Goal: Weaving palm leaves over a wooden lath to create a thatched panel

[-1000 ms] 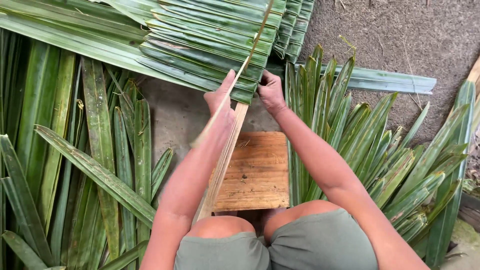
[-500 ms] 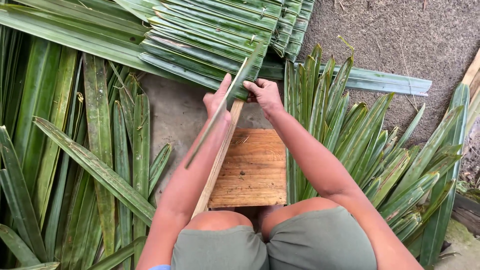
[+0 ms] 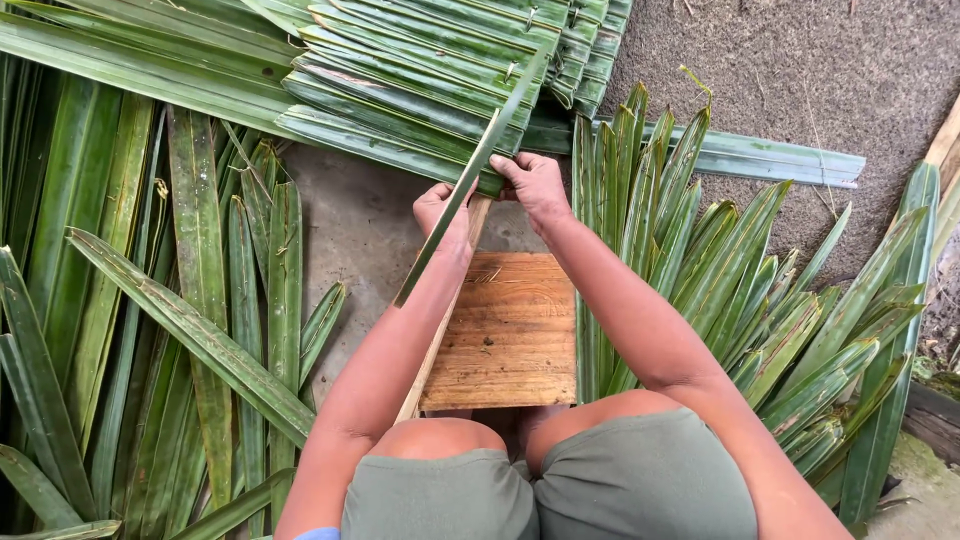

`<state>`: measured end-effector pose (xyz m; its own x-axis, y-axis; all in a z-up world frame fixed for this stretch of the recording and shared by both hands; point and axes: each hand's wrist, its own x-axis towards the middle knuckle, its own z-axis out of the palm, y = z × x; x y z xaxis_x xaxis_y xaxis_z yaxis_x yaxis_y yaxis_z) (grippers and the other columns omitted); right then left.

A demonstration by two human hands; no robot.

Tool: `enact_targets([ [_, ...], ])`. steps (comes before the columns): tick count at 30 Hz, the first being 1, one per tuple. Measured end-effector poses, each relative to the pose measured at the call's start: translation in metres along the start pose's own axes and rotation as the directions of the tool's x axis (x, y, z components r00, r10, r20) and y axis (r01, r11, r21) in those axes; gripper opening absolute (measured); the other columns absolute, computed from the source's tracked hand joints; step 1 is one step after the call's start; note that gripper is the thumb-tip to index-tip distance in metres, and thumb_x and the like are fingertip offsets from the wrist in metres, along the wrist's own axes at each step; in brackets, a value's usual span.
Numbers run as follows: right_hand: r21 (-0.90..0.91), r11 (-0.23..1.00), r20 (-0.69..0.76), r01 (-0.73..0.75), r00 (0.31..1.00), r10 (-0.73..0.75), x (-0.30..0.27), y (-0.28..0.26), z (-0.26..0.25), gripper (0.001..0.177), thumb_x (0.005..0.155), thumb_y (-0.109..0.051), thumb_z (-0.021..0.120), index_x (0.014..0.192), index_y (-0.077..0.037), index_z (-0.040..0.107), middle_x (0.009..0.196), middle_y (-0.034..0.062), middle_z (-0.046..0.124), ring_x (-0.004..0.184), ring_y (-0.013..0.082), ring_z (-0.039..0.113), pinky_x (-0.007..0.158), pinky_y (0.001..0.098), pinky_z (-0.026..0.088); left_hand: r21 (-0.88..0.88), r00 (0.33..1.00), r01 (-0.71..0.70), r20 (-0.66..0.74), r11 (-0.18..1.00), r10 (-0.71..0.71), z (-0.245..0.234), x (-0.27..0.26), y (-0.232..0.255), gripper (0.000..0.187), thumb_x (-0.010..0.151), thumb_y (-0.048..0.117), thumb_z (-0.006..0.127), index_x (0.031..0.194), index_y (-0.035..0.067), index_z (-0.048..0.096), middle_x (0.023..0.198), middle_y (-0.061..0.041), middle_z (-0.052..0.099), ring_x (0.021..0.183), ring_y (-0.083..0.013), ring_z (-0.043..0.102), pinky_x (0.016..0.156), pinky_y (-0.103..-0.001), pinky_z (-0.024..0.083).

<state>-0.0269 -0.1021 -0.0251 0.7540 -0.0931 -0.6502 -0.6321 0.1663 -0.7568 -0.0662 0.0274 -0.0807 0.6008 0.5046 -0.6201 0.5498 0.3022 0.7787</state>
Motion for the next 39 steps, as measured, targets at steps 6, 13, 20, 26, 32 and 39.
enact_targets([
  [6,-0.045,0.999,0.019,0.011,1.000,-0.010,0.005,0.005,-0.003,0.023,0.086,-0.023,0.086,0.080,-0.006,0.071,0.066,0.0047,0.070,0.057,0.0126,0.072,0.056,0.0271,0.064,-0.059,0.997,0.058,0.050,0.997,-0.055,-0.005,-0.027,0.052,0.021,0.067,0.012,0.092,0.066,0.003,0.073,0.055,-0.008,0.060,0.051,-0.0093,0.057,0.051,-0.023,0.048],
  [13,-0.099,0.992,0.003,0.078,0.997,-0.078,0.010,0.015,-0.002,0.026,0.086,-0.026,0.087,0.082,-0.006,0.072,0.063,0.0059,0.067,0.052,0.0121,0.069,0.051,0.0262,0.063,0.054,0.990,0.029,0.140,0.998,-0.036,-0.013,0.010,0.026,0.027,0.066,0.014,0.094,0.065,0.003,0.070,0.052,-0.008,0.062,0.044,-0.0095,0.059,0.043,-0.021,0.048],
  [20,-0.087,0.988,-0.053,0.127,0.990,-0.132,0.013,0.022,0.011,0.024,0.087,-0.025,0.086,0.086,-0.004,0.074,0.065,0.0045,0.066,0.054,0.0105,0.066,0.046,0.0220,0.059,-0.093,0.980,0.158,0.136,0.983,-0.144,-0.019,-0.023,0.062,0.022,0.073,0.007,0.089,0.078,0.004,0.068,0.071,-0.010,0.068,0.065,-0.0176,0.069,0.064,-0.030,0.059],
  [26,-0.038,0.994,-0.061,0.107,0.992,-0.109,0.002,0.014,0.020,0.024,0.089,-0.027,0.083,0.090,-0.004,0.074,0.068,0.0019,0.064,0.058,0.0077,0.062,0.049,0.0189,0.054,-0.211,0.905,0.386,0.278,0.898,-0.323,-0.035,-0.026,0.076,0.060,0.077,0.023,0.094,0.113,-0.010,0.059,0.108,-0.027,0.067,0.104,-0.0369,0.070,0.093,-0.048,0.058],
  [32,-0.009,0.995,-0.074,0.101,0.992,-0.102,0.001,0.014,0.022,0.023,0.091,-0.027,0.082,0.092,-0.005,0.074,0.071,0.0012,0.065,0.060,0.0070,0.062,0.052,0.0184,0.053,-0.291,0.940,0.341,0.136,0.894,-0.314,0.013,-0.005,0.074,0.056,0.057,0.007,0.101,0.094,-0.019,0.068,0.094,-0.031,0.066,0.089,-0.0351,0.070,0.079,-0.049,0.059],
  [39,-0.018,0.995,-0.075,0.103,0.992,-0.104,0.022,0.037,0.012,0.022,0.089,-0.028,0.084,0.090,-0.009,0.074,0.070,0.0005,0.066,0.059,0.0064,0.063,0.052,0.0185,0.052,-0.343,0.970,0.239,0.046,0.908,-0.238,0.010,-0.009,0.068,0.053,0.057,0.005,0.100,0.091,-0.019,0.067,0.083,-0.025,0.066,0.080,-0.0310,0.070,0.073,-0.046,0.057],
])
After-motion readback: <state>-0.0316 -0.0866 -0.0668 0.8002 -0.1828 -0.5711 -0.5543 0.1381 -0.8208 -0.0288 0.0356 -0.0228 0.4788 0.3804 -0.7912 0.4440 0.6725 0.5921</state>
